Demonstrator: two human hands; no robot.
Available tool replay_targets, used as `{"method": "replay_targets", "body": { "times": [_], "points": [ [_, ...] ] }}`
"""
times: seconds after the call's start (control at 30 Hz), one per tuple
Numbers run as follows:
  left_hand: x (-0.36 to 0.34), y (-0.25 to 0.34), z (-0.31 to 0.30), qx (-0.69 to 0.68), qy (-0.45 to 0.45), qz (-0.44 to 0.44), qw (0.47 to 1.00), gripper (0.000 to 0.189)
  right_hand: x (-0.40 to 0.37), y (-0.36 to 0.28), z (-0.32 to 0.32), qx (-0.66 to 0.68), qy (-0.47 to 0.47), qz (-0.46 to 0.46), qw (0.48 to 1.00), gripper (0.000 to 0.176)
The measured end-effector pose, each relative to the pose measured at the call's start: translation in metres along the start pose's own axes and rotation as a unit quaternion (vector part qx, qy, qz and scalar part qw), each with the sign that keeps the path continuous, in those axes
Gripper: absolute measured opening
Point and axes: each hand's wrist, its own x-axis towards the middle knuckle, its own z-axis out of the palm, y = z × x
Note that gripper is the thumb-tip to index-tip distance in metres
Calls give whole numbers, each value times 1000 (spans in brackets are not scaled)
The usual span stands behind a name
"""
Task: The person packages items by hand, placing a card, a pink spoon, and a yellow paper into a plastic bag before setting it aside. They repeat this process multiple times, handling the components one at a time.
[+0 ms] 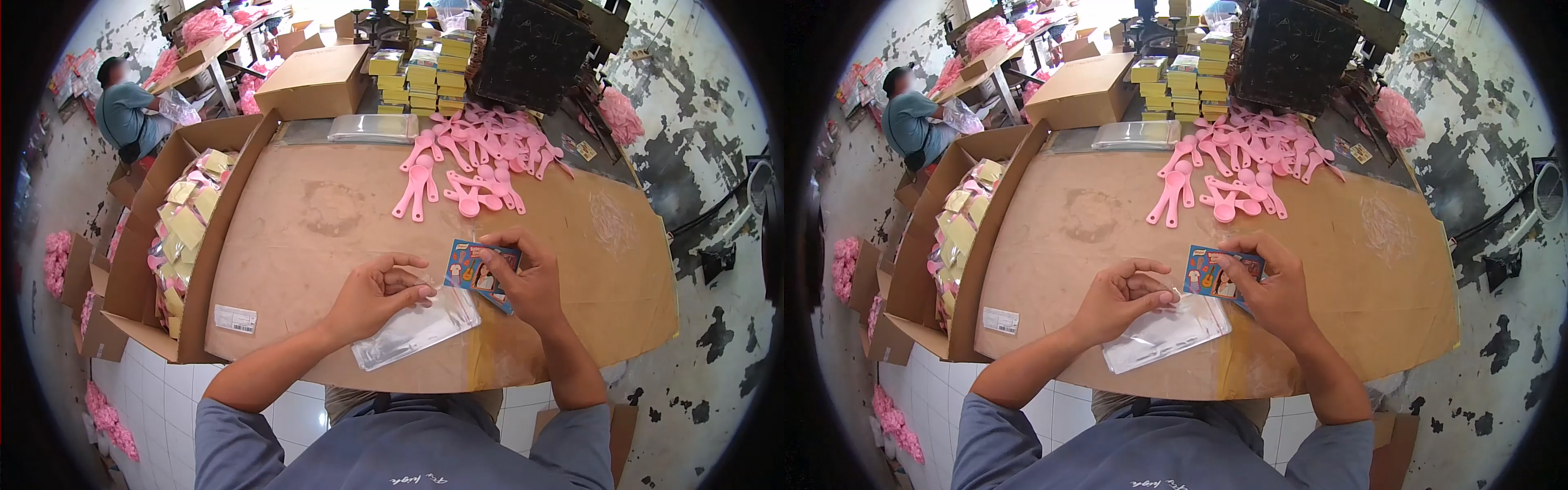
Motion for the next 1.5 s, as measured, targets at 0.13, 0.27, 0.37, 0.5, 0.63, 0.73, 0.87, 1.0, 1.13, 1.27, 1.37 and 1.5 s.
{"method": "replay_targets", "body": {
  "times": [0.13,0.27,0.37,0.5,0.63,0.73,0.87,1.0,1.13,1.27,1.37,1.5],
  "points": [
    [-3,6,2,5,-4,-4,1000,43,1,-14,-2,-71,-113,-29,991,13],
    [-5,1,2,66,-45,29,996,44,5,-12,-1,-100,-217,-83,967,14],
    [-8,-2,4,182,-67,68,979,47,-2,-13,14,-89,-200,-86,972,16],
    [-7,5,6,98,6,53,994,49,-3,-6,10,40,-70,63,995,19],
    [-6,6,3,60,38,71,995,48,-7,-5,11,-47,-116,15,992,15],
    [-7,7,3,77,30,55,995,47,-5,-14,18,-77,-196,-68,975,13],
    [-4,1,-2,97,38,51,993,45,41,5,14,-78,-280,-24,956,16],
    [-3,12,2,63,54,28,996,43,92,52,44,-298,-172,-276,898,26],
    [1,1,-5,41,49,36,997,41,118,81,64,-420,-200,-404,788,31],
    [0,3,-9,35,39,21,998,39,123,82,58,-421,-255,-361,792,25],
    [1,-1,-8,30,28,20,999,38,116,76,54,-418,-257,-353,797,26],
    [0,-1,-5,11,11,16,1000,41,110,71,48,-398,-281,-311,816,25]
  ]
}}
